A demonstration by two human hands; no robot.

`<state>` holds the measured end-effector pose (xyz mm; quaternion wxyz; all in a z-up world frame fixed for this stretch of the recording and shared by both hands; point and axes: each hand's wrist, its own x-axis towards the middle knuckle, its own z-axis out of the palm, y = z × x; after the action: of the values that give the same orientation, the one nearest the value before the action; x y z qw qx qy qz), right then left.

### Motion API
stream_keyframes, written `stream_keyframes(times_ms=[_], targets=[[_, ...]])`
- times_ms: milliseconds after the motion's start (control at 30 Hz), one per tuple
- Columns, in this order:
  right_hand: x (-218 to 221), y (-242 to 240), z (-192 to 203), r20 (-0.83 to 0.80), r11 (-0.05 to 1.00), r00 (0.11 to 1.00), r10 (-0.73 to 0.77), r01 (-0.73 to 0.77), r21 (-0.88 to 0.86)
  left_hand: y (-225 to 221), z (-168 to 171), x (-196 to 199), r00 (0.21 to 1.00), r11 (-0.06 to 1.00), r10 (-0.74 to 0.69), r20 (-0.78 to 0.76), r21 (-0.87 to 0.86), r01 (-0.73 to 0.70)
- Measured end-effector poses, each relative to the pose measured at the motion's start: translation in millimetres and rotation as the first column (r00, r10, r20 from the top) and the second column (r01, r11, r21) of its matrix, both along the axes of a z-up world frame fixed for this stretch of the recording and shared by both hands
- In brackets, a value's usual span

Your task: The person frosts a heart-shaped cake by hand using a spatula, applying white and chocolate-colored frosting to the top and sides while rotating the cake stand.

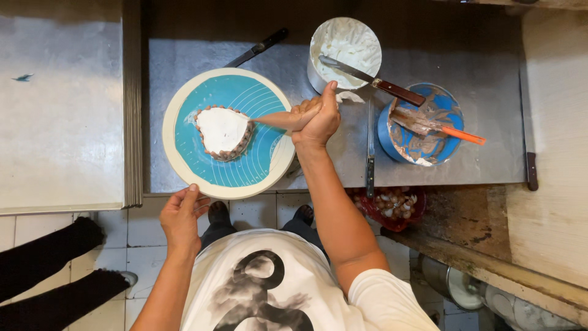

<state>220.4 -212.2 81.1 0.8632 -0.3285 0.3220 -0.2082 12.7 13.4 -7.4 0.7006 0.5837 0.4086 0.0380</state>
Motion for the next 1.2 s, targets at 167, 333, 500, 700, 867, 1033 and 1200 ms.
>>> stream_keyframes(times_ms=[167,333,500,700,867,1033,1200], targets=[[1,-3,3,0.014,0.999,0.999,0.032,-0.032,0.024,1,12,4,0.999,0.998,0.049,0.016,0.039,-0.050],[-2,-13,-24,-0.017,0.998,0.999,0.048,-0.048,0.049,2,3,2,0.998,0.998,0.050,0.031,0.029,-0.051],[-18,-55,-42,-0.008,0.977,0.999,0.033,-0.031,0.213,6,-5,3,0.998,0.998,0.049,0.046,0.024,-0.050],[-68,-124,-88,-0.145,0.907,0.979,-0.143,0.188,0.378,-12,-37,-19,0.997,0.995,0.080,-0.001,-0.057,-0.080],[-93,-126,-79,-0.115,0.887,0.988,0.105,-0.040,0.461,-62,-38,-24,0.989,0.988,-0.125,-0.079,-0.098,0.117],[-130,-186,-169,-0.510,0.689,0.838,0.195,-0.487,-0.537,-99,-15,-22,0.982,0.968,-0.190,-0.003,-0.166,0.186],[-142,-237,-191,-0.723,-0.234,0.680,-0.119,-0.727,-0.646,-122,-19,-17,0.991,0.968,-0.057,0.124,-0.235,0.086]])
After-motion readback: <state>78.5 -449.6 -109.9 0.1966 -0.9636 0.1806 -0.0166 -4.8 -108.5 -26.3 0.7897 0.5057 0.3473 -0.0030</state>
